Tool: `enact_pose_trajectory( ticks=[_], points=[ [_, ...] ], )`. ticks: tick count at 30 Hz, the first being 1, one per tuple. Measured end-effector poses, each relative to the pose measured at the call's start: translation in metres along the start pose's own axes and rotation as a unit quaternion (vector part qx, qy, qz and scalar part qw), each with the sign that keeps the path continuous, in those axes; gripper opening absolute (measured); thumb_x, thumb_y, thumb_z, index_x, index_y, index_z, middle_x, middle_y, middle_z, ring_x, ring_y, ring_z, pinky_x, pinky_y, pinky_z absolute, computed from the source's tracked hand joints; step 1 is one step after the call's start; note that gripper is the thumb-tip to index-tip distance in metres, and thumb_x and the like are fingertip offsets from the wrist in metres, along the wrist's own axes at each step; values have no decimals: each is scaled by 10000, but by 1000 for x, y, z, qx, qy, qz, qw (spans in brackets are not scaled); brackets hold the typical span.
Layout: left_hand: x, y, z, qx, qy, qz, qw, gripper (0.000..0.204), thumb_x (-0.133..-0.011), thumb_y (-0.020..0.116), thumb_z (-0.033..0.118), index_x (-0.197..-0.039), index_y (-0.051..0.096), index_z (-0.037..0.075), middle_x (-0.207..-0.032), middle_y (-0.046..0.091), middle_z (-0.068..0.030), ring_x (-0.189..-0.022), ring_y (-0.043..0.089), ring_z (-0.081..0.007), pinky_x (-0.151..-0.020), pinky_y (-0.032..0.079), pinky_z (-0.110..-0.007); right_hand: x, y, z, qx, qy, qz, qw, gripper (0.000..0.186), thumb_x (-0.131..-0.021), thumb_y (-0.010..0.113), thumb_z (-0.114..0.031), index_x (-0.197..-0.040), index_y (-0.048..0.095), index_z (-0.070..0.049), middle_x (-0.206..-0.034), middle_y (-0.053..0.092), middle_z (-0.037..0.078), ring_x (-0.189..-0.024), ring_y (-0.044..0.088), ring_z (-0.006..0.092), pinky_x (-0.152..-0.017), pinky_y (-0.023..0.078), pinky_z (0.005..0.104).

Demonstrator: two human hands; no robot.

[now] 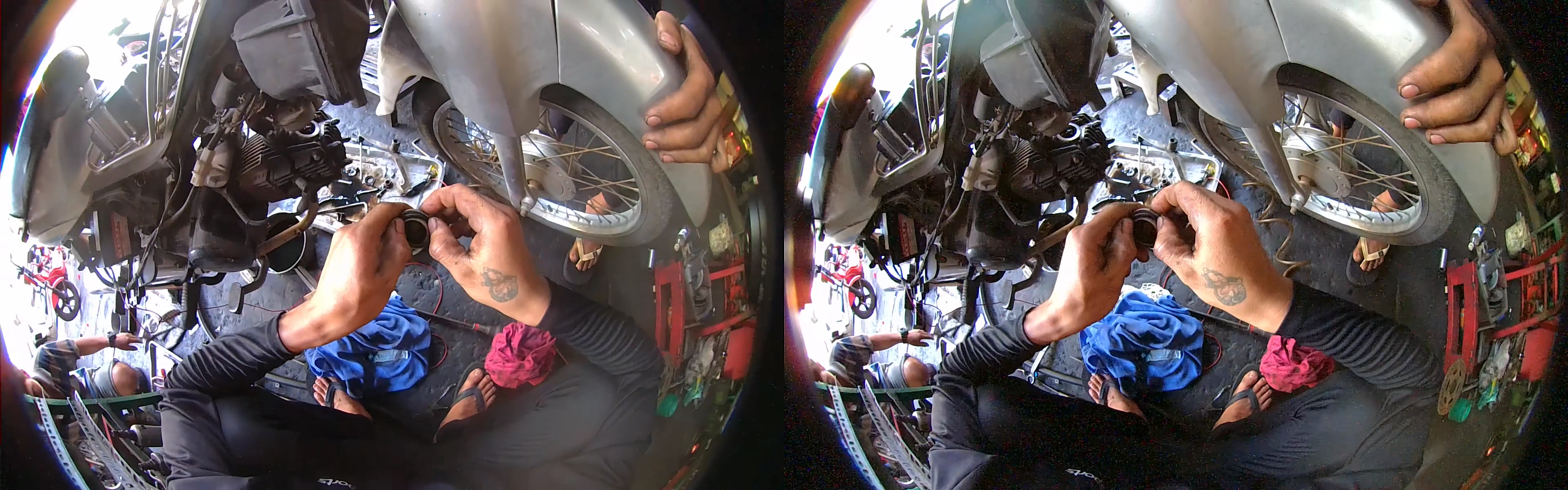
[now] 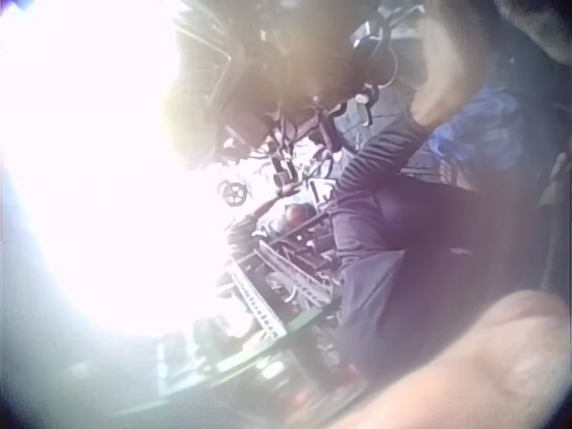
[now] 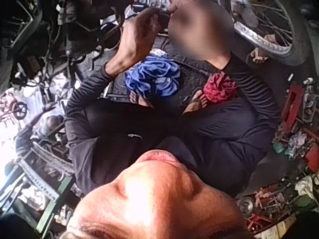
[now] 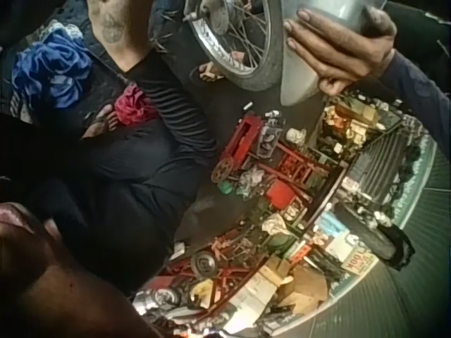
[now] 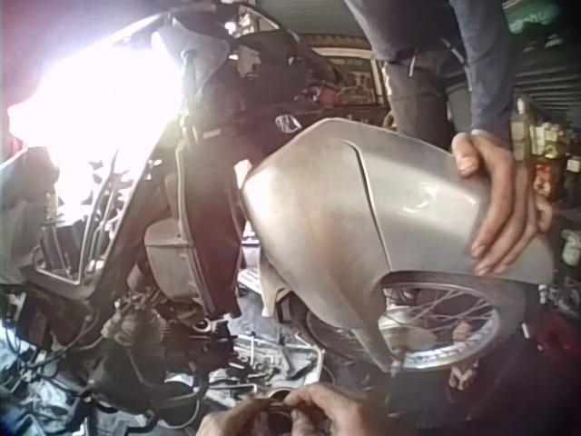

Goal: The recorder is repairing or servicing a motorcycle engine.

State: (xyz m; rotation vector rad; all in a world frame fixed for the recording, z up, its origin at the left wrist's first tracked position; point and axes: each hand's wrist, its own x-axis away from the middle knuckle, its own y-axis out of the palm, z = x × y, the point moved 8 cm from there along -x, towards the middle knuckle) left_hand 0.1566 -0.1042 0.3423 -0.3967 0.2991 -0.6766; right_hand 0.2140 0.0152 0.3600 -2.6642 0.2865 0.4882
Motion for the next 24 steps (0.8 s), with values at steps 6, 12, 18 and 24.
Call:
enact_pose_trajectory(
  ticks=[6, 12, 18, 24],
  points=[
    [-2, 2, 2, 69, -7, -15, 997, 226, -912, 459, 69, -1067, 557, -62, -665, 587, -114, -554, 525, -127, -523, 423, -283, -2, -1, 12, -67, 97, -41, 992, 163, -867, 558, 13, -1027, 548, 44, -858, 599, 50, -727, 563, 64, -665, 488, 227],
    [-2, 7, -4, 194, -103, -66, 973, 277, -929, 437, 106, -1120, 559, -55, -749, 584, -23, -612, 488, -51, -528, 406, -217, -1, 0, 19, -198, 147, -62, 967, 185, -874, 554, 7, -1056, 536, 33, -928, 594, 58, -766, 576, 71, -686, 504, 226],
    [-4, 8, -6, 186, -94, -85, 974, 299, -901, 419, 66, -1145, 547, -51, -795, 585, -35, -617, 469, -48, -553, 417, -209, 0, 4, 29, -238, 178, -85, 951, 189, -851, 561, 20, -1037, 525, 26, -924, 578, 60, -789, 597, 101, -722, 540, 265],
    [-4, 8, -5, 164, -98, -113, 975, 348, -893, 386, 36, -1205, 521, -38, -877, 578, -29, -649, 457, -39, -590, 429, -195, 0, 9, 34, -260, 187, -95, 943, 187, -826, 549, 42, -1006, 506, 18, -898, 559, 61, -785, 609, 128, -734, 561, 303]
  ],
)
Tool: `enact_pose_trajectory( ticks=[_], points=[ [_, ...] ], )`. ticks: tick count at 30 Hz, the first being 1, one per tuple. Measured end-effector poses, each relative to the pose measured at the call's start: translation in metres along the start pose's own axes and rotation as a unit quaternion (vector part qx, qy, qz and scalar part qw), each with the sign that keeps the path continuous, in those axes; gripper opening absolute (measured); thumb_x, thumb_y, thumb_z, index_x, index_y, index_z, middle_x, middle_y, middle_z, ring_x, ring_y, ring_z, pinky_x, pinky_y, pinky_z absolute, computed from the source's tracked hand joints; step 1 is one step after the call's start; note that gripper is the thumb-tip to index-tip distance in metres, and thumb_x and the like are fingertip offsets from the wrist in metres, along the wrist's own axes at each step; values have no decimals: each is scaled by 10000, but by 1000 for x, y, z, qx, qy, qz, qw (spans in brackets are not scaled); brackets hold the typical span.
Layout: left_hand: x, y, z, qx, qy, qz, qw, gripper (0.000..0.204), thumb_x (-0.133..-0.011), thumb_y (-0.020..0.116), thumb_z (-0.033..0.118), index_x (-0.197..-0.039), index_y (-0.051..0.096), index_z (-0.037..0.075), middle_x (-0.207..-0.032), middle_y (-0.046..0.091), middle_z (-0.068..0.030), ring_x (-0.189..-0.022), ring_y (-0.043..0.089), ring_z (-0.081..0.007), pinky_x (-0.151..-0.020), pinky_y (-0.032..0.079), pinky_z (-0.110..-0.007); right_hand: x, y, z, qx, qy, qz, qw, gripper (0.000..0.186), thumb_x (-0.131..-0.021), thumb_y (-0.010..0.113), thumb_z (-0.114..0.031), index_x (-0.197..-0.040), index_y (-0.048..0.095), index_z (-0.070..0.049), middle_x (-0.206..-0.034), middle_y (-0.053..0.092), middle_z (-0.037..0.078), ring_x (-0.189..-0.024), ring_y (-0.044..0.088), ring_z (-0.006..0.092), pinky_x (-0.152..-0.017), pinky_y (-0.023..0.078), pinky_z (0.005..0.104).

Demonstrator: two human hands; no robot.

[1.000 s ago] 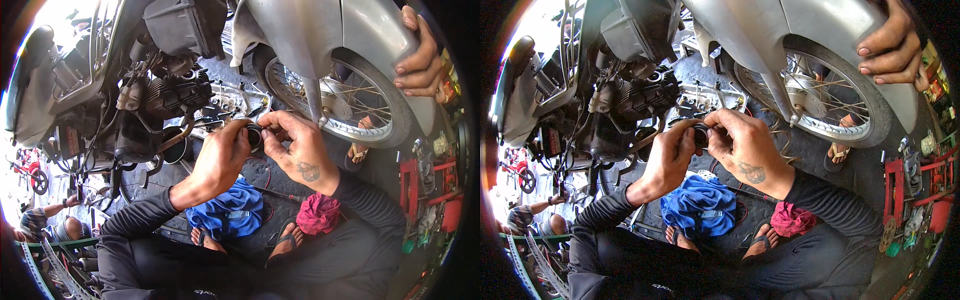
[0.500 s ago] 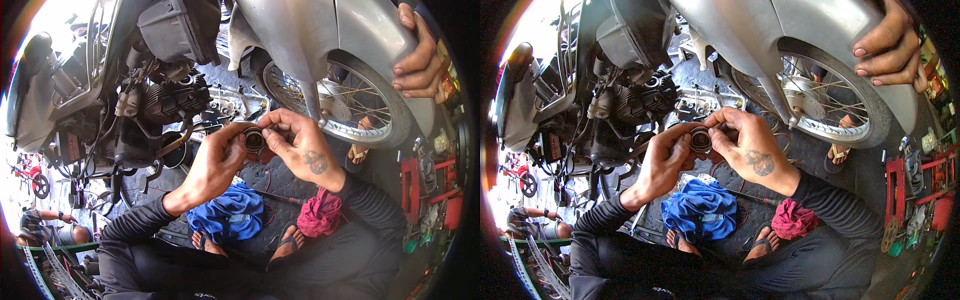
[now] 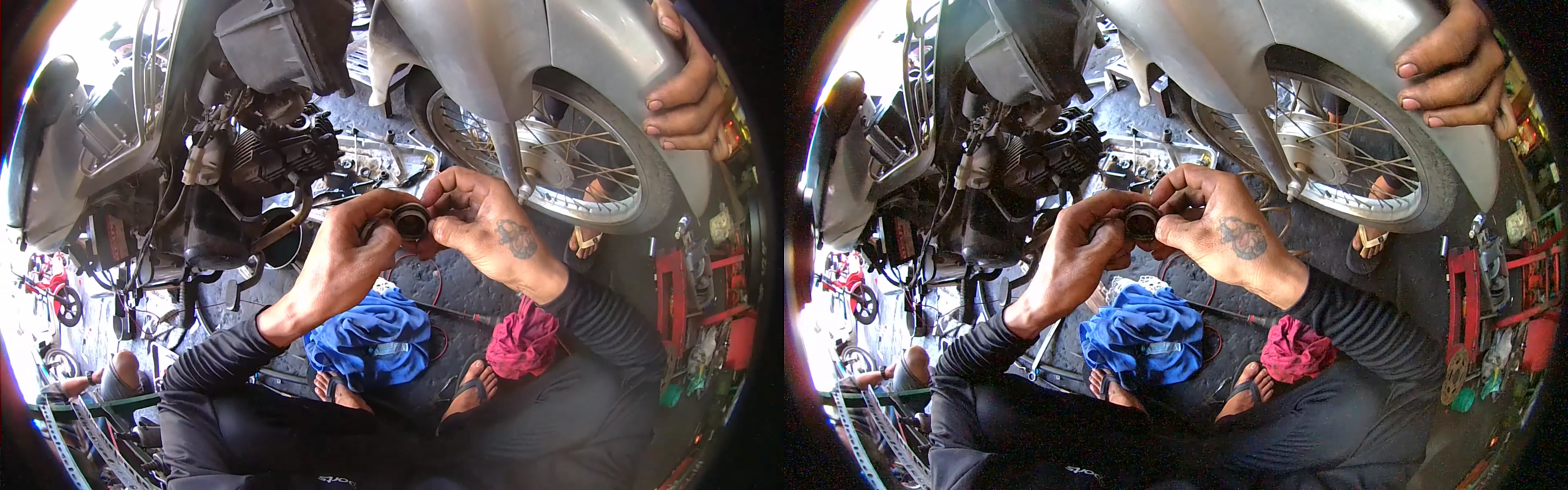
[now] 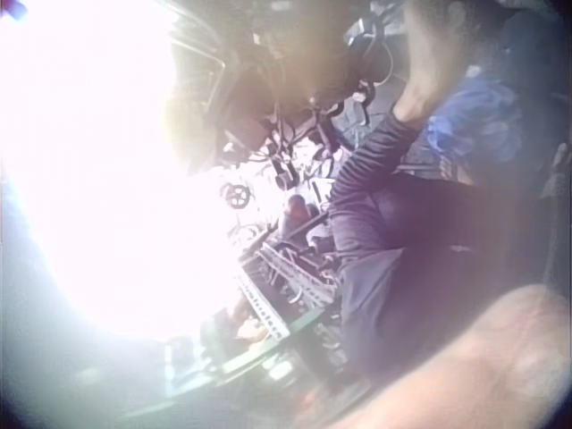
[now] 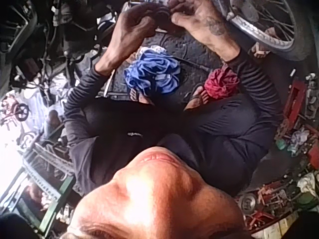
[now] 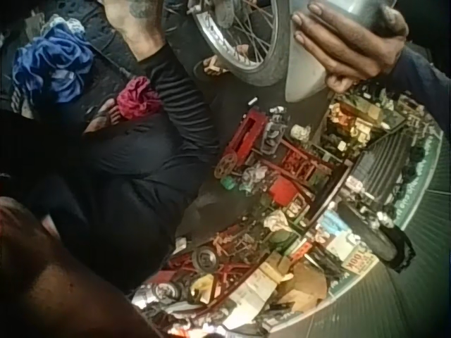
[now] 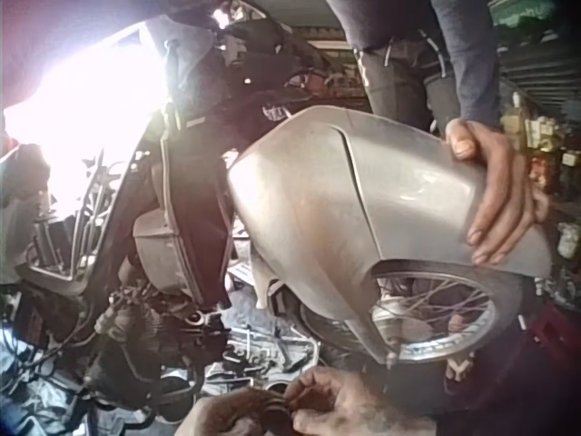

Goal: The recorder is repairing or servicing a motorcycle engine.

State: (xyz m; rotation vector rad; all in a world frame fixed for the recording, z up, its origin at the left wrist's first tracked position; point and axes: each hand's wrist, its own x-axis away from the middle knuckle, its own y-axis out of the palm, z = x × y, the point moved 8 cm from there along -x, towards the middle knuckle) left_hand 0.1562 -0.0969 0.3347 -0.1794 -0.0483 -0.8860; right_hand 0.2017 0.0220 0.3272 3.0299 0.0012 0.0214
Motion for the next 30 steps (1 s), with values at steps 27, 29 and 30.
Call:
enact_pose_trajectory(
  ticks=[27, 29, 30],
  points=[
    [-2, 3, -7, 139, -38, -21, 989, 379, -830, 446, 35, -1186, 561, -26, -892, 664, -59, -720, 543, -51, -618, 421, -188, 0, -1, 10, -71, -3, 31, 997, 235, -770, 550, 78, -977, 520, -29, -862, 560, 30, -800, 554, 94, -732, 495, 248],
    [-2, 2, -10, 134, -36, -18, 990, 377, -834, 450, 35, -1190, 559, -25, -902, 661, -57, -721, 541, -50, -620, 425, -190, 0, -1, 11, -66, -11, 41, 997, 231, -770, 550, 78, -973, 520, -30, -859, 559, 26, -801, 551, 92, -732, 491, 245],
    [-2, 1, -11, 129, -31, -14, 991, 378, -835, 454, 30, -1194, 557, -24, -914, 658, -56, -725, 542, -50, -623, 430, -190, 0, -2, 13, -78, -4, 49, 996, 231, -768, 552, 77, -968, 519, -33, -860, 557, 23, -803, 549, 90, -734, 486, 240]
  ],
)
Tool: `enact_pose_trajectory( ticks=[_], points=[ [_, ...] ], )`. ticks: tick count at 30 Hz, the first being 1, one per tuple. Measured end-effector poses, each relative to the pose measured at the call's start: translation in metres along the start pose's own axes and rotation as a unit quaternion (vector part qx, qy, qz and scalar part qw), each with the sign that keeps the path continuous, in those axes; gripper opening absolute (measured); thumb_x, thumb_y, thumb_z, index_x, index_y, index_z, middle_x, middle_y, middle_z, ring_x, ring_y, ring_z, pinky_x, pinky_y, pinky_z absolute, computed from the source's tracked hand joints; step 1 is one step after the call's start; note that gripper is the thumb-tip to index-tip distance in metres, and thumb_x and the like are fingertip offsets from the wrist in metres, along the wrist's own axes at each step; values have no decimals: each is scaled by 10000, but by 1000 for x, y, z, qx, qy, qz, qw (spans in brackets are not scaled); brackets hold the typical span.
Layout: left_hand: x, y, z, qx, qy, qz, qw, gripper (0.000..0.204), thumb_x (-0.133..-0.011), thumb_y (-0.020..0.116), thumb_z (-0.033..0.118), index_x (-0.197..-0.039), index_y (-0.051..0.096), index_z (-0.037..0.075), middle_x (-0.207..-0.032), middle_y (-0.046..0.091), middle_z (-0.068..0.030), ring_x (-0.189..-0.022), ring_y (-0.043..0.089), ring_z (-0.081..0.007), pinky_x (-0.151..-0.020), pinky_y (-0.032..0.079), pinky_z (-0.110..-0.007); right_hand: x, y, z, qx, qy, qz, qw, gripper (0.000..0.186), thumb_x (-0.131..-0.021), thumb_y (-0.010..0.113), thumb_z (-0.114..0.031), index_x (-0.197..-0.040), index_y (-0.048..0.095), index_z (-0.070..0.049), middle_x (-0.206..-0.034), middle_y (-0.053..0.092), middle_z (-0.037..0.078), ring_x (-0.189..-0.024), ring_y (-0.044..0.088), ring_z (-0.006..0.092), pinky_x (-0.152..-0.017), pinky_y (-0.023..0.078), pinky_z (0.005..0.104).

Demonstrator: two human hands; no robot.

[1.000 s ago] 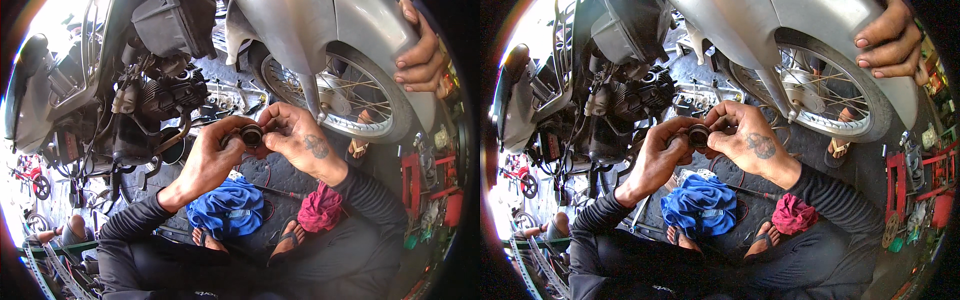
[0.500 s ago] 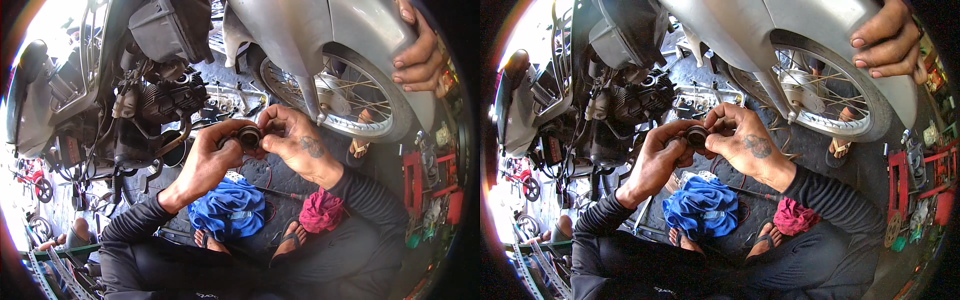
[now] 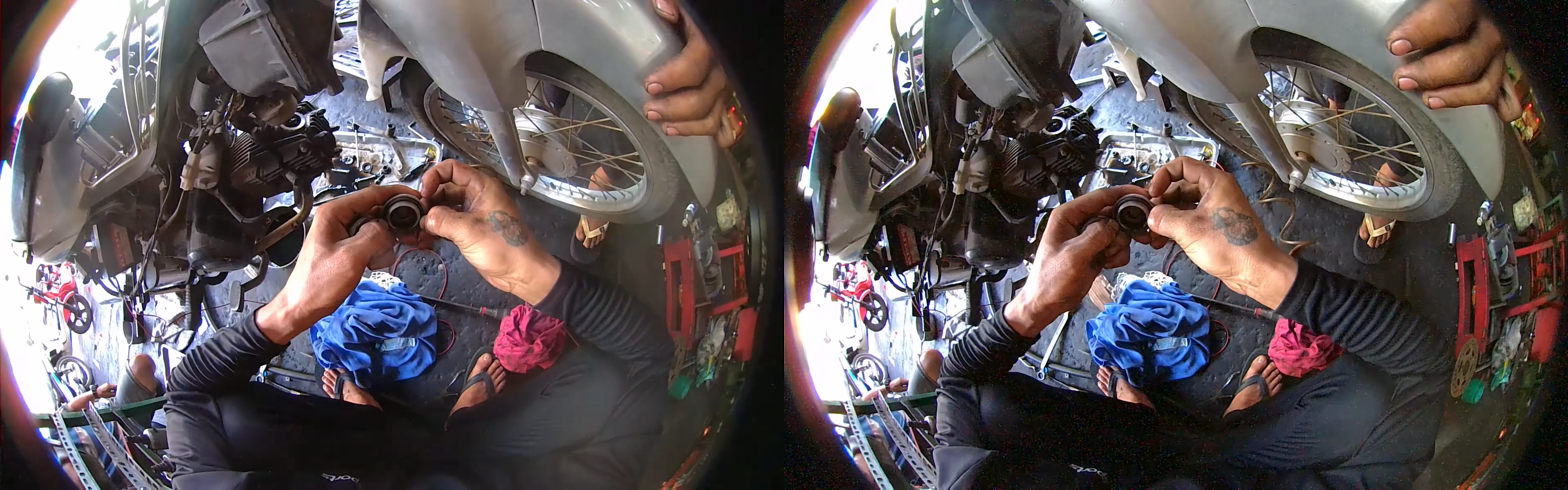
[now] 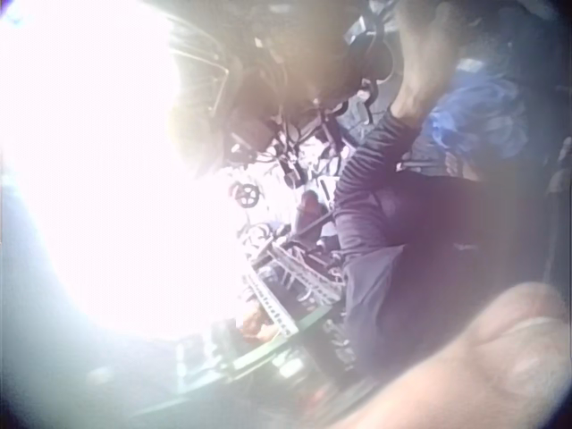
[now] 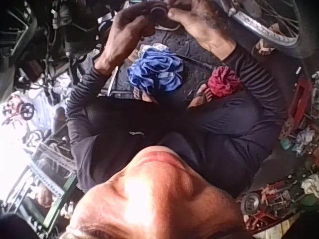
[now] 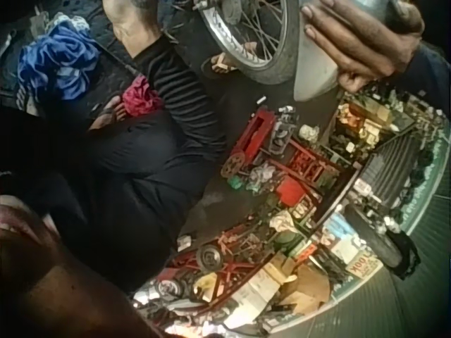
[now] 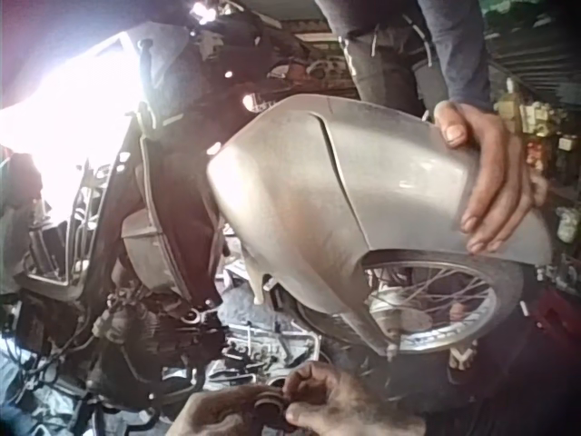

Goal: The recorder is repairing or servicing a motorcycle engine.

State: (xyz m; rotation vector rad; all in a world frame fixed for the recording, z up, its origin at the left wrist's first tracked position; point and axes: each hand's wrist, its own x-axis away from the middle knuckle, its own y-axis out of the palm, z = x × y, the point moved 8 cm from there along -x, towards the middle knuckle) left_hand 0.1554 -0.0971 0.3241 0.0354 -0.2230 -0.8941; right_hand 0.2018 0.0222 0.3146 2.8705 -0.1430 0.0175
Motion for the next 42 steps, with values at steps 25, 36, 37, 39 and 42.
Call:
enact_pose_trajectory(
  ticks=[25, 36, 37, 39, 42],
  points=[
    [2, 6, -1, 36, 5, -26, 999, 373, -891, 411, 13, -1257, 458, -45, -817, 614, -61, -601, 444, -36, -534, 380, -184, 2, 0, -9, 64, -46, -19, 997, 229, -826, 551, 54, -1052, 527, 27, -862, 617, 64, -707, 601, 107, -630, 508, 250],
    [6, 9, 1, -34, 24, -43, 998, 340, -920, 397, 55, -1231, 488, -47, -816, 622, -60, -605, 436, -40, -538, 386, -193, 12, -4, -22, 128, -132, 1, 983, 94, -841, 580, 30, -935, 579, 23, -750, 603, 37, -625, 569, 67, -565, 471, 205],
    [7, 8, 2, -52, 32, -39, 997, 337, -919, 398, 64, -1221, 498, -50, -820, 627, -62, -610, 448, -43, -544, 395, -198, 13, -3, -23, 136, -131, -5, 982, 89, -843, 586, 22, -931, 580, 23, -740, 601, 32, -619, 567, 65, -562, 468, 204],
    [7, 7, 2, -71, 38, -35, 996, 335, -919, 399, 72, -1210, 508, -54, -824, 631, -64, -615, 459, -46, -550, 404, -203, 14, -3, -22, 143, -129, -10, 981, 85, -845, 591, 13, -928, 581, 22, -729, 599, 28, -613, 565, 64, -560, 465, 202],
    [8, 5, 3, -97, 48, -27, 994, 326, -916, 404, 89, -1170, 535, -67, -818, 645, -75, -648, 520, -61, -575, 435, -220, 13, -4, -16, 132, -96, -17, 986, 97, -855, 605, -19, -932, 581, 33, -726, 603, 27, -596, 566, 68, -553, 468, 204]
  ],
)
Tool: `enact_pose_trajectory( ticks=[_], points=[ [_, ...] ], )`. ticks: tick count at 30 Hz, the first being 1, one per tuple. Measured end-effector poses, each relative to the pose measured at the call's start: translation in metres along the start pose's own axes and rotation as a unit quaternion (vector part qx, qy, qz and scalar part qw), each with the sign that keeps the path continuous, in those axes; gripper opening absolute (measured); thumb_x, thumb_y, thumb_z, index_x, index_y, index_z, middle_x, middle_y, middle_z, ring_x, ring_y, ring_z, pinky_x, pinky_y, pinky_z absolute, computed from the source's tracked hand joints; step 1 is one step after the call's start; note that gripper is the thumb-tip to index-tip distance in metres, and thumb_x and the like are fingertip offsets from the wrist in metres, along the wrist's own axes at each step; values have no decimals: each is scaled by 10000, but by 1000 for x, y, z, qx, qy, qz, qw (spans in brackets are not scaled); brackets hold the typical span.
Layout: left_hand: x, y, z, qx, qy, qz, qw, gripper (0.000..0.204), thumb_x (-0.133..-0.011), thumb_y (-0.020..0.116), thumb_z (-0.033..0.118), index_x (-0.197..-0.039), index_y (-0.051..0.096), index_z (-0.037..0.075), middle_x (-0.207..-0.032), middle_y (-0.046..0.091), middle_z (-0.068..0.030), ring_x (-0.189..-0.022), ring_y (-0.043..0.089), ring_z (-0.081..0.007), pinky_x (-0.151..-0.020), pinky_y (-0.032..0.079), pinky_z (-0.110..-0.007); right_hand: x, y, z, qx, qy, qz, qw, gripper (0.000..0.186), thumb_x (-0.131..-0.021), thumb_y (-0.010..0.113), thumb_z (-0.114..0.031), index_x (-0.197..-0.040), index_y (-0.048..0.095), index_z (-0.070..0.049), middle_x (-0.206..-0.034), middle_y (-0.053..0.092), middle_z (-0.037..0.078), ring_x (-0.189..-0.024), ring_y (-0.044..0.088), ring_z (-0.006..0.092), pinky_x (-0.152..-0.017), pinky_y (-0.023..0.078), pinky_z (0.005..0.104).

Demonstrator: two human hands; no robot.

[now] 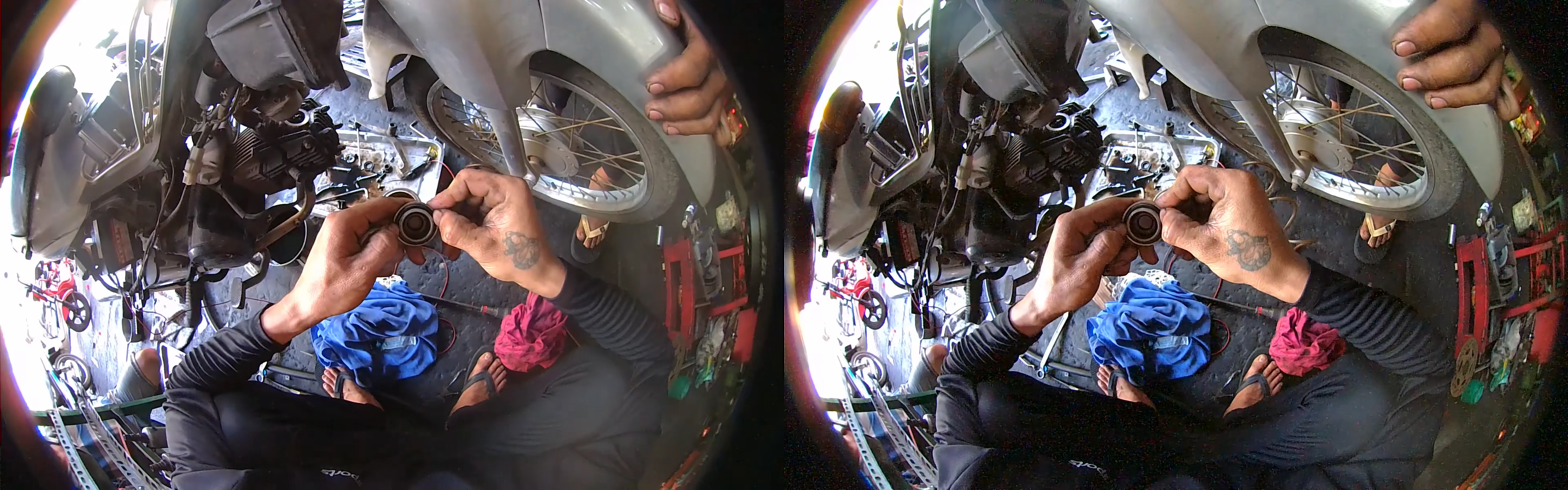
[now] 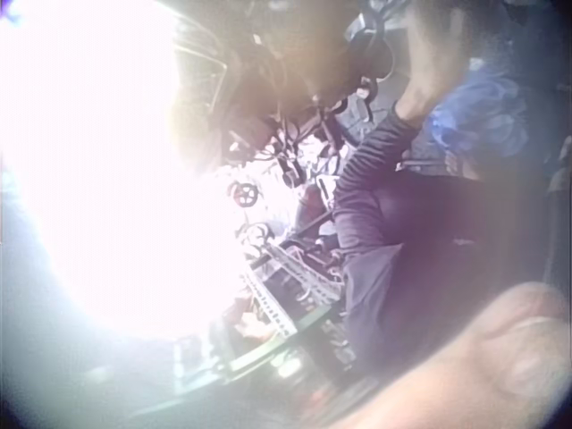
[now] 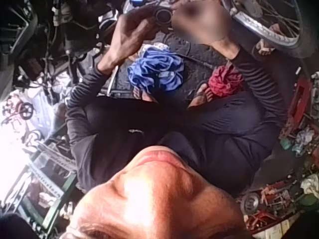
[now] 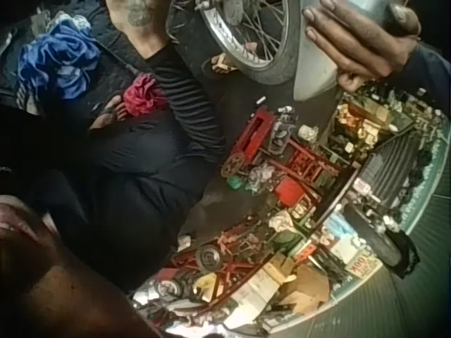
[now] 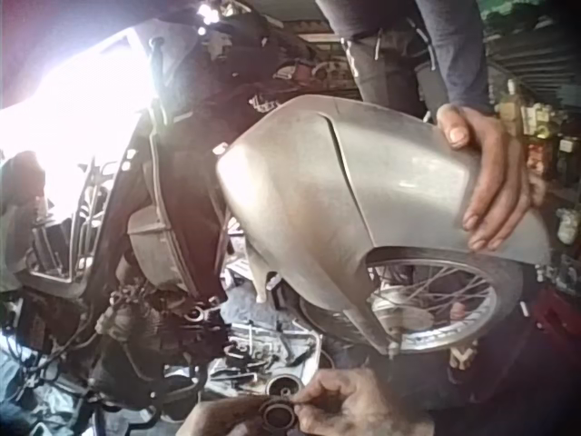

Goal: The recorder is repairing or servicing a motorcycle engine.

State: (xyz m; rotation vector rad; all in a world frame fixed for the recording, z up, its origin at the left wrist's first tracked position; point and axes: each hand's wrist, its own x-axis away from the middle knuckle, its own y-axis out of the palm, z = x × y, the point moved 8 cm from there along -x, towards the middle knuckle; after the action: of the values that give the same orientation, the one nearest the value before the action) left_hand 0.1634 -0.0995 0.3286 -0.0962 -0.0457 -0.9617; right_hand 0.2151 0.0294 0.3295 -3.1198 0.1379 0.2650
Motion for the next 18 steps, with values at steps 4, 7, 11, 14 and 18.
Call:
enact_pose_trajectory(
  ticks=[4, 7, 11, 14, 18],
  points=[
    [2, 0, 3, -38, -18, -5, 999, 316, -924, 405, 95, -1152, 541, -77, -806, 652, -82, -681, 565, -77, -587, 450, -228, 2, 1, -3, 34, 44, -13, 998, 133, -858, 622, -53, -932, 578, 48, -741, 613, 38, -604, 581, 76, -556, 478, 208],
    [3, 0, 3, -50, -24, -6, 998, 310, -933, 405, 106, -1139, 542, -80, -791, 650, -79, -699, 579, -80, -591, 454, -228, 5, 4, -1, 31, 57, -24, 998, 161, -857, 634, -76, -933, 578, 54, -746, 619, 44, -620, 593, 81, -564, 483, 211],
    [4, 4, 3, -65, -31, -20, 997, 301, -947, 409, 123, -1126, 542, -79, -789, 649, -78, -708, 585, -81, -593, 454, -228, 8, 3, 1, 19, 78, -42, 996, 189, -855, 649, -104, -923, 580, 59, -752, 624, 51, -635, 605, 87, -572, 488, 215],
    [7, 5, 1, -57, -40, -31, 997, 288, -953, 413, 121, -1118, 543, -75, -800, 648, -79, -713, 585, -78, -597, 453, -225, 6, 4, 1, 33, 83, -54, 995, 199, -853, 655, -116, -912, 584, 61, -749, 627, 53, -639, 608, 89, -573, 488, 216],
    [9, 11, 3, -47, -64, -60, 995, 255, -953, 419, 97, -1099, 545, -70, -824, 643, -83, -730, 586, -79, -615, 458, -228, 7, 4, -1, 70, 84, -75, 991, 204, -850, 660, -125, -890, 595, 64, -728, 629, 53, -630, 606, 88, -566, 484, 217]
  ],
)
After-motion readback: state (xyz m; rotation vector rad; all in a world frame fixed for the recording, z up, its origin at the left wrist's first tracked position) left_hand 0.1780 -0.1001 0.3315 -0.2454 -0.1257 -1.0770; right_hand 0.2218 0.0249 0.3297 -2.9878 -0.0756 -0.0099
